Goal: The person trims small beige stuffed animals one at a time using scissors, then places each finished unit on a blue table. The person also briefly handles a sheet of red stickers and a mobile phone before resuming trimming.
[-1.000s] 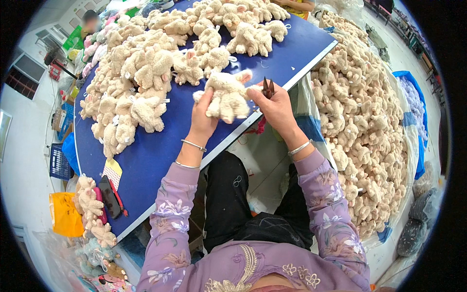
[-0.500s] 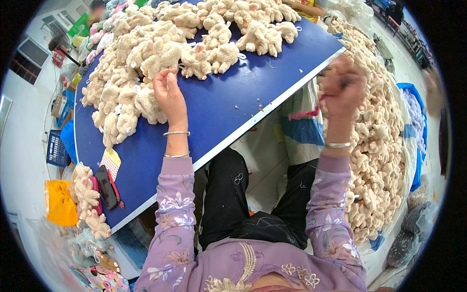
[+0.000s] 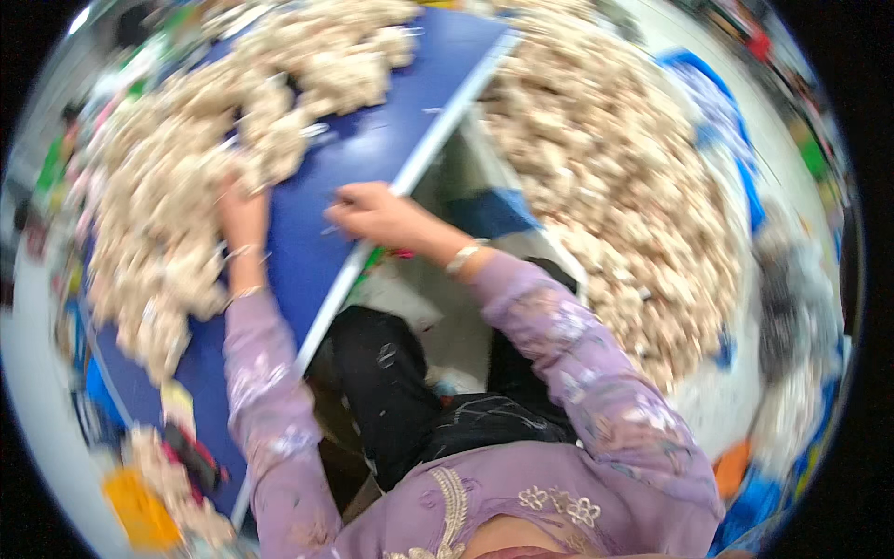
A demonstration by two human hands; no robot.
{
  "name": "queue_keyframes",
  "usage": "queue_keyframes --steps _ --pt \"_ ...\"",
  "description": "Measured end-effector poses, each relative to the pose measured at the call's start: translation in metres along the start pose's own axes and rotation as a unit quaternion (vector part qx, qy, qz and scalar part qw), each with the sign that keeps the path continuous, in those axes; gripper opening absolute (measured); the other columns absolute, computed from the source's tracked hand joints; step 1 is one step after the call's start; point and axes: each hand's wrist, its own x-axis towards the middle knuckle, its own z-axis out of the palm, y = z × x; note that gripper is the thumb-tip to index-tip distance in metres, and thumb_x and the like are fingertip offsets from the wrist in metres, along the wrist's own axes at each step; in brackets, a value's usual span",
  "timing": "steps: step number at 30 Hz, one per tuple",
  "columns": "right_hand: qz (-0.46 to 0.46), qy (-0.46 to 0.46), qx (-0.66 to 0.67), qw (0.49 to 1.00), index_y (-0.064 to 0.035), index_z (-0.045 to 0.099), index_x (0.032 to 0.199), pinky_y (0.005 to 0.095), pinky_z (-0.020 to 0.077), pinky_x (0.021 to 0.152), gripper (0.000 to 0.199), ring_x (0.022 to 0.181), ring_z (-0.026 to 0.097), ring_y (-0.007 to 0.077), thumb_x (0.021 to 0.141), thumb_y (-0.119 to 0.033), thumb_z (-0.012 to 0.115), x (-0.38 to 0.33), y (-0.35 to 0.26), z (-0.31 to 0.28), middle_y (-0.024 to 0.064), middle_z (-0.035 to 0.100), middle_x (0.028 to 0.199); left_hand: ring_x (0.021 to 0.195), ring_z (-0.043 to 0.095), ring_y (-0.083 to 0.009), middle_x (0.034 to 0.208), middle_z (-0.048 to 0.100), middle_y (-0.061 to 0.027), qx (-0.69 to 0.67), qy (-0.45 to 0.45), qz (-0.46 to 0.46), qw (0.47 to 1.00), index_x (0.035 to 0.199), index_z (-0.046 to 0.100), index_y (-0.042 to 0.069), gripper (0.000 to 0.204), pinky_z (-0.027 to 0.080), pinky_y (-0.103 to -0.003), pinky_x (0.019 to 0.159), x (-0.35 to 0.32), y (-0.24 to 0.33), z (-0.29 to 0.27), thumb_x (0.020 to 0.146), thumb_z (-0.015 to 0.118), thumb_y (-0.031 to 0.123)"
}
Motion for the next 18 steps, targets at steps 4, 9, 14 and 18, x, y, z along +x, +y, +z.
queue_keyframes --steps 4,9,14,18 --pt "-0.008 0.001 0.11 0.994 0.0036 0.059 0.088 0.0327 0.0499 0.064 0.032 0.069 0.062 0.0158 0.089 -0.029 0.059 0.003 0.002 -0.005 0.0091 0.064 0.072 0.108 0.055 -0.0353 0.116 0.057 -0.0224 -0.076 0.077 0.1 0.989 0.119 0.053 -0.005 0.043 0.043 -0.043 0.094 -0.006 -0.027 -0.007 0.083 0.067 0.014" --pt "-0.043 0.12 0.148 0.981 0.0056 0.057 0.102 0.0311 0.0491 0.07 0.055 0.074 0.058 0.0177 0.076 -0.04 0.073 -0.012 -0.015 -0.006 0.0097 0.061 0.082 0.109 0.054 -0.034 0.122 0.052 -0.0187 -0.088 0.035 0.136 0.986 0.126 0.046 0.0 0.054 0.042 -0.041 0.095 -0.059 0.055 -0.031 0.078 0.07 0.005" --pt "-0.071 0.177 0.094 0.977 0.0059 0.06 0.092 0.0342 0.0493 0.066 0.044 0.069 0.061 0.0246 0.076 -0.033 0.071 -0.001 -0.003 0.002 0.0183 0.063 0.077 0.114 0.045 -0.0347 0.124 0.049 -0.0166 -0.053 -0.088 0.225 0.969 0.13 0.045 0.004 0.06 0.035 -0.043 0.099 -0.093 0.116 -0.032 0.076 0.071 0.006" --pt "-0.063 0.204 0.091 0.973 0.0043 0.062 0.087 0.037 0.0489 0.064 0.035 0.067 0.062 0.0243 0.078 -0.029 0.066 0.01 0.005 -0.008 0.0207 0.065 0.075 0.125 0.043 -0.0286 0.135 0.044 -0.0158 -0.346 -0.145 0.115 0.92 0.137 0.037 -0.001 0.06 0.032 -0.04 0.106 -0.088 0.089 -0.024 0.089 0.062 0.023"
